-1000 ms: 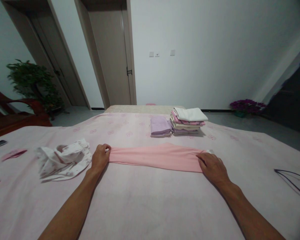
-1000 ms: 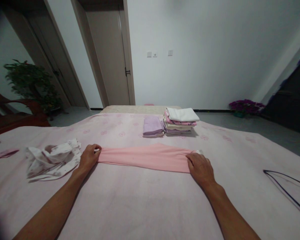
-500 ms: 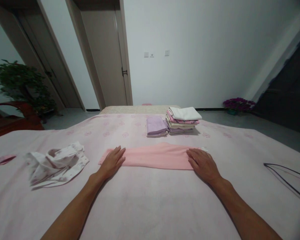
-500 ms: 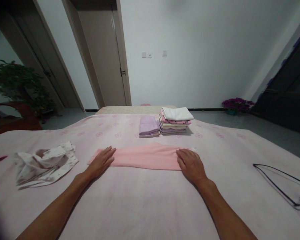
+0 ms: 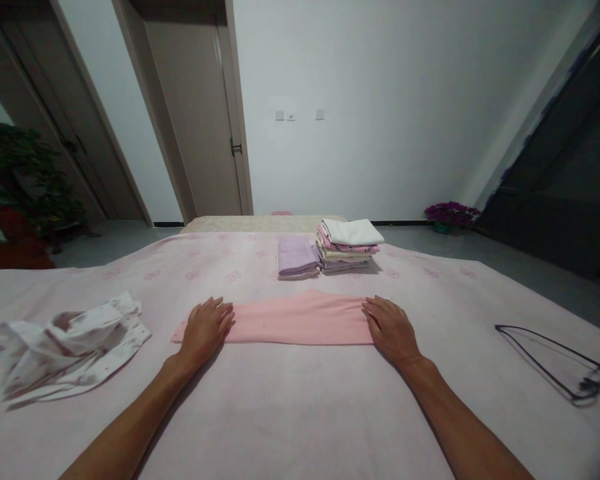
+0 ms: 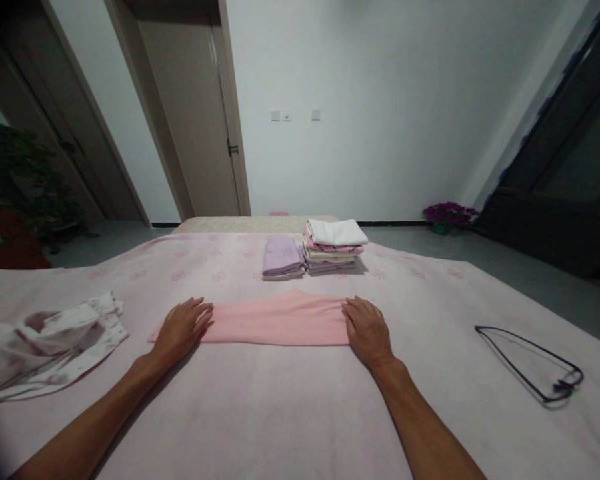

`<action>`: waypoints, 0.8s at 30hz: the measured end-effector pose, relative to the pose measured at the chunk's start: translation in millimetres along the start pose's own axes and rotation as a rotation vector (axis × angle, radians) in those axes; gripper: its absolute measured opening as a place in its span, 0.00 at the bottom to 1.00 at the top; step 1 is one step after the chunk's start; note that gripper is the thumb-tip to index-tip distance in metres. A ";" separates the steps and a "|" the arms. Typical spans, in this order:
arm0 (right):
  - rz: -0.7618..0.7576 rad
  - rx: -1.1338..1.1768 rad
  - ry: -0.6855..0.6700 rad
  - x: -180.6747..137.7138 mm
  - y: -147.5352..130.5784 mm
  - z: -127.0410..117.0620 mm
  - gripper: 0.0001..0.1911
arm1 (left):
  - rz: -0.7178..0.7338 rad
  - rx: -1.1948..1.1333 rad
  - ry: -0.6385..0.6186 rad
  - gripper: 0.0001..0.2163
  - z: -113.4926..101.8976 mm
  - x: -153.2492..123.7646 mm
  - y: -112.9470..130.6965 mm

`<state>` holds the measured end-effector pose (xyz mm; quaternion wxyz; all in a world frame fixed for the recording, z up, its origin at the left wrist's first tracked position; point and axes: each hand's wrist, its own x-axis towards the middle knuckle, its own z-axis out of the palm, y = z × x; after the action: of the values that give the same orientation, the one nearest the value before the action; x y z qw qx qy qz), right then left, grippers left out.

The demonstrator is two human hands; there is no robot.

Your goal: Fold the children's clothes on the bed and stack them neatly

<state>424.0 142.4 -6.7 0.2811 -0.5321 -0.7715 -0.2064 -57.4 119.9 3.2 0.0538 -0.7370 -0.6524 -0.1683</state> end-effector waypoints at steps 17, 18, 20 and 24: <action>0.256 -0.227 -0.254 -9.0 -4.0 6.4 0.25 | -0.093 -0.189 -0.200 0.20 22.3 128.9 189.7; 0.256 -0.223 -0.254 -9.3 -3.9 6.7 0.24 | -0.088 -0.194 -0.216 0.20 23.9 129.1 192.0; 0.259 -0.214 -0.252 -9.7 -3.9 7.1 0.24 | -0.076 -0.204 -0.242 0.20 26.2 129.6 194.4; 0.273 -0.192 -0.254 -9.0 -4.6 6.8 0.24 | -0.069 -0.186 -0.259 0.19 27.9 132.6 195.5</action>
<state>420.6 138.7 -17.8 0.1550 -0.6777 -0.6984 -0.1701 151.3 225.5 46.6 -0.1050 -0.7313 -0.6606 -0.1334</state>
